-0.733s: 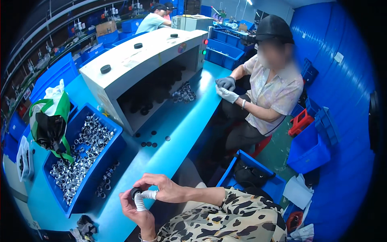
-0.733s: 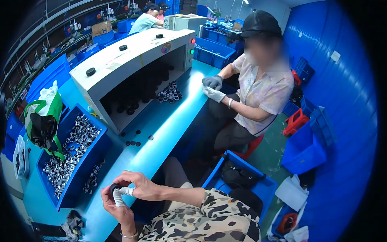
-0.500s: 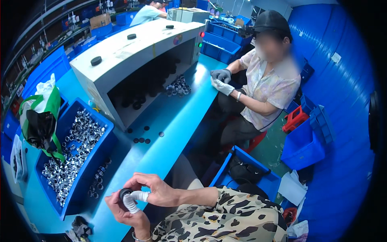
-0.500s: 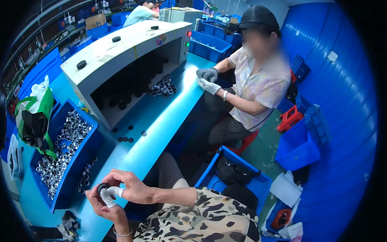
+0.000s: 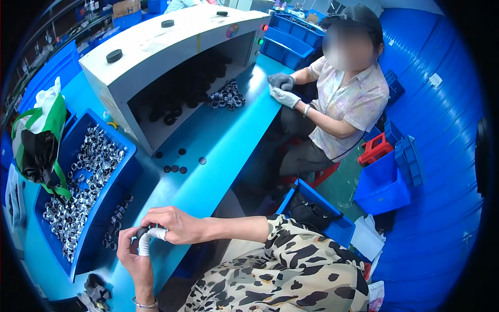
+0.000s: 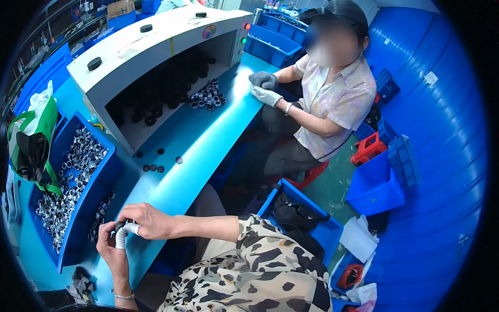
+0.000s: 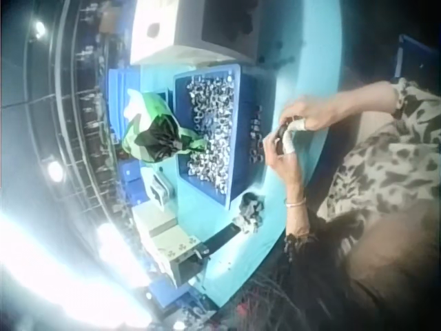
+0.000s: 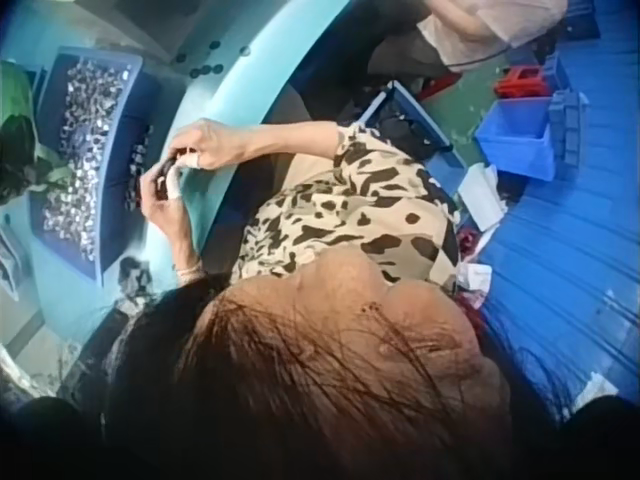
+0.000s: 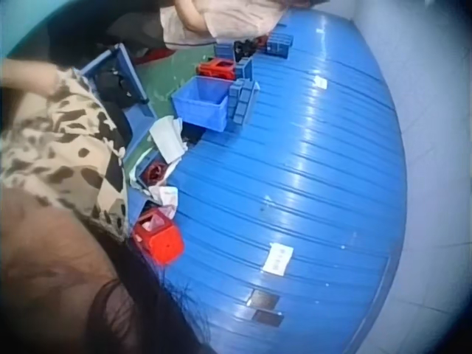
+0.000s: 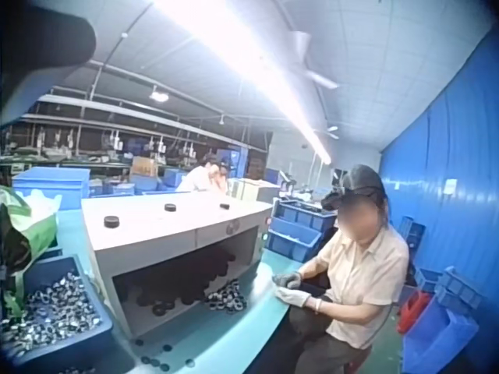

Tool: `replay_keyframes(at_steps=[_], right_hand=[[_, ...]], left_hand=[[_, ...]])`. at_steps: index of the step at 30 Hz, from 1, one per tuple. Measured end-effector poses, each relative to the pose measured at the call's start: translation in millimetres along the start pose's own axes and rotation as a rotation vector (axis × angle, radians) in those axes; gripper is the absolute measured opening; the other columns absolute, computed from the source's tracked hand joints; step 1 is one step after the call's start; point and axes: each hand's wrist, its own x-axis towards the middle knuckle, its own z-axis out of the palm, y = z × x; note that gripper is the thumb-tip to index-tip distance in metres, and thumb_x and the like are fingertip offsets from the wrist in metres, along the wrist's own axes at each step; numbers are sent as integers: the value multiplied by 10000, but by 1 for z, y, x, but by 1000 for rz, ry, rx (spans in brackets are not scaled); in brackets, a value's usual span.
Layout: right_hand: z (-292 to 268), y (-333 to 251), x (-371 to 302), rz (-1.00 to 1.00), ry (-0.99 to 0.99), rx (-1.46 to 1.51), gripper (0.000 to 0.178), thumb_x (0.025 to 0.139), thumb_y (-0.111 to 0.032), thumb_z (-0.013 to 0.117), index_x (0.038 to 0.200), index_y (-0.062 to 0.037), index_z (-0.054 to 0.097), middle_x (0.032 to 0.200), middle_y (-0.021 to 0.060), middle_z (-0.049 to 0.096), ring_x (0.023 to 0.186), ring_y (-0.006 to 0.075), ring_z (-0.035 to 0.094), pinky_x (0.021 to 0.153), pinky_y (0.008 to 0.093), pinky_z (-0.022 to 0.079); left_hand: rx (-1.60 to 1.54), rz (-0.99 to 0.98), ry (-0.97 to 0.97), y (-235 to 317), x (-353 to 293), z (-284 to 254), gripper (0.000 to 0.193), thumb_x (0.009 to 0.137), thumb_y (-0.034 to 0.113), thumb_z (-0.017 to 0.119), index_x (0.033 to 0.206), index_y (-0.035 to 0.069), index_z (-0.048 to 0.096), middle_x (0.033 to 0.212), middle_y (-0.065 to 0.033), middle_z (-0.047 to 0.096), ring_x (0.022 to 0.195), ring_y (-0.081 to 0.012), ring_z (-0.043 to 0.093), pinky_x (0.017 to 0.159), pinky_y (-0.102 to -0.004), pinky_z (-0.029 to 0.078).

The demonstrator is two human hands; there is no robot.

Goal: The person repeatedly assembles parts by taking rubber grommets from a dispenser and the table and pressing metal rings into them by hand.

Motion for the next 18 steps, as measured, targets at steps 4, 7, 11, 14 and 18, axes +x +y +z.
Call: replay_keyframes(at_steps=[4, 7, 11, 14, 18], right_hand=[[5, -2, 0, 45, 40, 53, 258, 838, 3, 690, 1096, 19, 675, 969, 145, 689, 788, 258, 679, 618, 359, 519], [2, 0, 3, 46, -14, 100, 285, 835, -10, 705, 1120, 3, 685, 983, 136, 695, 808, 245, 684, 606, 350, 529], [1, -5, 3, 77, -36, 102, 272, 837, -16, 714, 1107, 4, 687, 973, 128, 696, 810, 235, 683, 610, 352, 528], [0, -7, 3, 25, -48, 80, 263, 837, -14, 719, 1098, 5, 689, 975, 130, 698, 819, 252, 687, 624, 355, 532], [-2, -8, 2, -132, -22, 40, 266, 830, -27, 738, 1089, 7, 690, 947, 134, 694, 819, 290, 686, 640, 365, 537]], left_hand=[[-248, -160, 32, -3, -3, 2, 176, 881, -64, 703, 1030, -14, 623, 1039, -31, 593, 961, -114, 597, 838, -255, 501], [-237, -164, 22, -9, -6, -3, 180, 886, -47, 704, 1038, -13, 614, 1025, -28, 595, 961, -108, 592, 866, -256, 479], [-361, -184, 19, -2, -11, 2, 174, 939, 26, 696, 1093, 0, 618, 993, -2, 612, 909, -84, 591, 837, -235, 470], [-351, -158, 74, -1, -17, 5, 170, 917, -2, 692, 1062, -15, 605, 1036, -27, 557, 938, -103, 572, 845, -248, 460], [-232, -48, 149, 2, -24, 11, 187, 928, 39, 703, 1074, -18, 600, 997, -21, 503, 896, -106, 540, 822, -253, 456]])
